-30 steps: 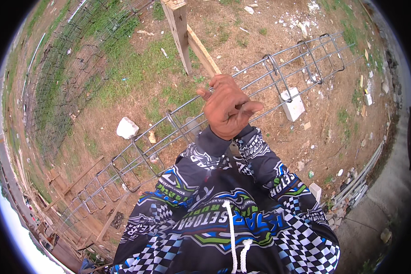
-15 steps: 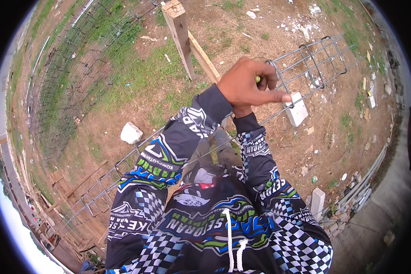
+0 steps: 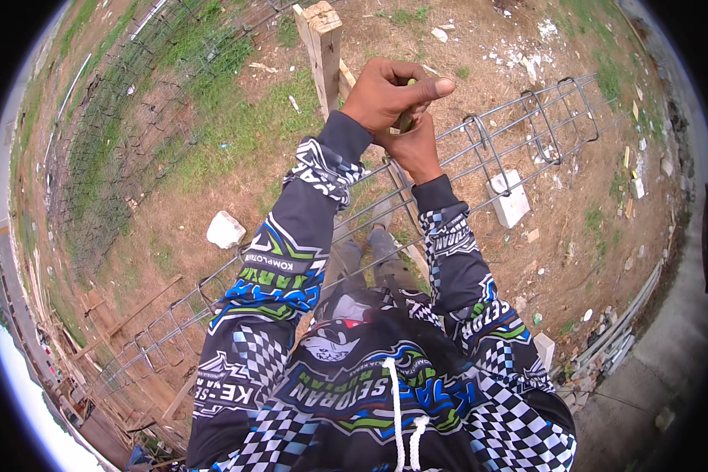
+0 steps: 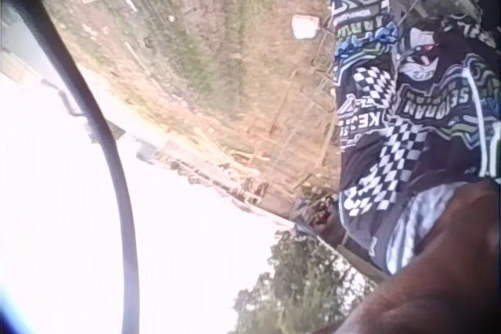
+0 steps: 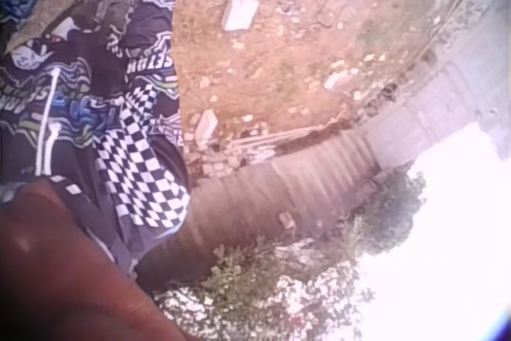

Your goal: The person uses pliers to bend and secure metal wires on a wire mesh frame resting on wooden supports. They repeatedly clamp and twist wire segments to join them, moving along the frame to complete multiple joints.

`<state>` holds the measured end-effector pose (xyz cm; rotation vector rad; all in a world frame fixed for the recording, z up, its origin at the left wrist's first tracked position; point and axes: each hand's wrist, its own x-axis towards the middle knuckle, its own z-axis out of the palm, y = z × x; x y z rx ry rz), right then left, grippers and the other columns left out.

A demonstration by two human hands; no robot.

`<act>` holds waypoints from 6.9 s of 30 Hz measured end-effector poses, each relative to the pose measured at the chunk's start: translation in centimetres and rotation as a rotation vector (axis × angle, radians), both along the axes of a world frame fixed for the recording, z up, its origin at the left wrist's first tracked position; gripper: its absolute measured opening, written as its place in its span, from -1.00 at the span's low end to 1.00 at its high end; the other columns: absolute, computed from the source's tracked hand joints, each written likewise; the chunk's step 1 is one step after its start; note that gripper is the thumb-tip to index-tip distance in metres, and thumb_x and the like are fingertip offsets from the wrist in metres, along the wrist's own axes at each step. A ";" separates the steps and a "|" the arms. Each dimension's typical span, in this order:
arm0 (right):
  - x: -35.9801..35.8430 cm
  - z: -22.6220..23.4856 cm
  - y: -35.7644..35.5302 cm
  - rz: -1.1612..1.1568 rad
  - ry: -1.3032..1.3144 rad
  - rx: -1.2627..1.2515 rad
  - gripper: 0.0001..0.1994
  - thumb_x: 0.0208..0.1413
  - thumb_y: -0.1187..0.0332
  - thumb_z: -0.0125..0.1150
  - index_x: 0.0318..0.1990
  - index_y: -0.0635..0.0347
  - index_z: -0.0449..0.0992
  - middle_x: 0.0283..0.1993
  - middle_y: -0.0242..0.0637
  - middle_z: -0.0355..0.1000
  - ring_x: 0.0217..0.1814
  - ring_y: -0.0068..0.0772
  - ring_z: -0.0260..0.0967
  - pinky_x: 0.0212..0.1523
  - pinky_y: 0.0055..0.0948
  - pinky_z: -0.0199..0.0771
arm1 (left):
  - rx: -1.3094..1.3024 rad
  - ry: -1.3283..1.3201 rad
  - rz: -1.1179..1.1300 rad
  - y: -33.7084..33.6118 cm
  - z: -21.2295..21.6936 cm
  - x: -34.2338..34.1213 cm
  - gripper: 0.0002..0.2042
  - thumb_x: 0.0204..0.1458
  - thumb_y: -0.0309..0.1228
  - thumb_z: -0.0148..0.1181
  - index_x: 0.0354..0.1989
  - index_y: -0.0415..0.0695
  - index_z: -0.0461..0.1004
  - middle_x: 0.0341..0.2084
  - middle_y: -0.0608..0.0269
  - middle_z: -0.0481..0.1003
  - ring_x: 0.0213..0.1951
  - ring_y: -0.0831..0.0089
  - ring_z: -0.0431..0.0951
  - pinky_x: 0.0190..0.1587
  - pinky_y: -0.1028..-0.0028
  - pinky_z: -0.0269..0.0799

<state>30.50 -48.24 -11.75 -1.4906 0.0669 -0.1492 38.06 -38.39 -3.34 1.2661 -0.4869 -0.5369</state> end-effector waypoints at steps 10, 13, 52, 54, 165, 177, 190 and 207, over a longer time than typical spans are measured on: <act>-0.9 -0.2 1.1 -0.460 -0.037 0.088 -0.63 -0.08 0.42 0.49 -0.13 0.27 0.45 -0.30 -0.42 0.47 -0.20 -0.54 0.43 -0.19 -0.51 0.46 | 0.395 -0.239 0.657 -7.4 2.8 -8.2 -0.53 -0.09 0.03 0.47 -0.48 -0.19 0.51 -0.65 0.34 0.46 -0.55 0.58 0.45 -0.43 0.54 0.37; -3.5 -0.4 2.6 -0.414 -0.127 0.202 -0.56 -0.09 0.39 0.52 -0.08 0.25 0.43 -0.27 -0.44 0.45 -0.16 -0.54 0.40 -0.13 -0.53 0.45 | 0.424 -0.353 0.660 -6.6 2.8 -11.7 -0.56 -0.10 -0.02 0.49 -0.56 -0.15 0.47 -0.69 0.40 0.41 -0.62 0.65 0.35 -0.50 0.58 0.28; 0.4 0.6 -3.1 0.172 0.029 -0.101 -0.54 -0.12 0.40 0.48 -0.02 0.24 0.49 -0.21 -0.37 0.51 -0.15 -0.48 0.51 -0.23 -0.46 0.49 | 0.060 -0.082 -0.156 -2.1 1.0 -0.7 -0.63 -0.04 -0.21 0.48 -0.63 -0.16 0.43 -0.64 0.43 0.34 -0.54 0.68 0.30 -0.49 0.55 0.12; 2.3 1.4 -5.2 0.444 0.237 0.041 -0.58 -0.11 0.37 0.46 -0.07 0.23 0.50 -0.28 -0.38 0.52 -0.27 -0.48 0.52 -0.38 -0.50 0.48 | -0.020 -0.030 -0.247 -2.1 1.5 0.9 -0.72 -0.03 -0.23 0.46 -0.43 -0.19 0.56 -0.55 0.37 0.45 -0.48 0.64 0.44 -0.42 0.55 0.32; -37.9 5.7 -7.5 -0.243 0.507 -1.452 -0.42 0.15 0.41 0.00 0.38 -0.08 0.24 0.02 0.17 0.47 -0.04 0.15 0.49 -0.07 -0.06 0.45 | 0.576 0.203 1.283 38.4 -17.9 -62.2 -0.79 0.32 -0.32 -0.04 -0.22 -0.24 0.39 -0.55 0.22 0.51 -0.49 0.51 0.55 -0.39 0.51 0.49; -32.8 -0.8 -12.4 0.490 0.622 -1.582 -0.39 -0.06 0.51 0.04 0.26 0.02 0.39 0.07 0.16 0.46 0.13 0.14 0.43 0.16 -0.07 0.42 | 0.427 0.384 1.640 37.8 -21.5 -69.9 -0.79 0.32 -0.32 -0.01 -0.24 -0.24 0.36 -0.54 0.19 0.51 -0.54 0.50 0.52 -0.43 0.50 0.48; -29.3 2.4 -5.4 0.582 0.602 -2.001 -0.63 -0.05 0.28 0.29 -0.02 0.05 0.55 -0.04 -0.07 0.55 0.08 0.00 0.50 0.06 -0.08 0.52 | 0.366 0.443 1.621 36.8 -22.6 -72.1 -0.78 0.32 -0.31 0.00 -0.13 -0.26 0.31 -0.56 0.10 0.52 -0.56 0.43 0.55 -0.48 0.52 0.46; -32.1 -10.2 7.6 0.066 0.213 -0.526 -0.47 0.34 -0.03 -0.04 0.15 0.29 0.45 0.12 -0.17 0.49 0.21 -0.24 0.38 0.13 -0.27 0.36 | 0.226 0.611 1.894 43.2 -21.0 -74.9 -0.81 0.31 -0.30 -0.02 -0.06 -0.15 0.33 -0.05 0.01 0.56 -0.07 0.28 0.60 -0.12 0.37 0.51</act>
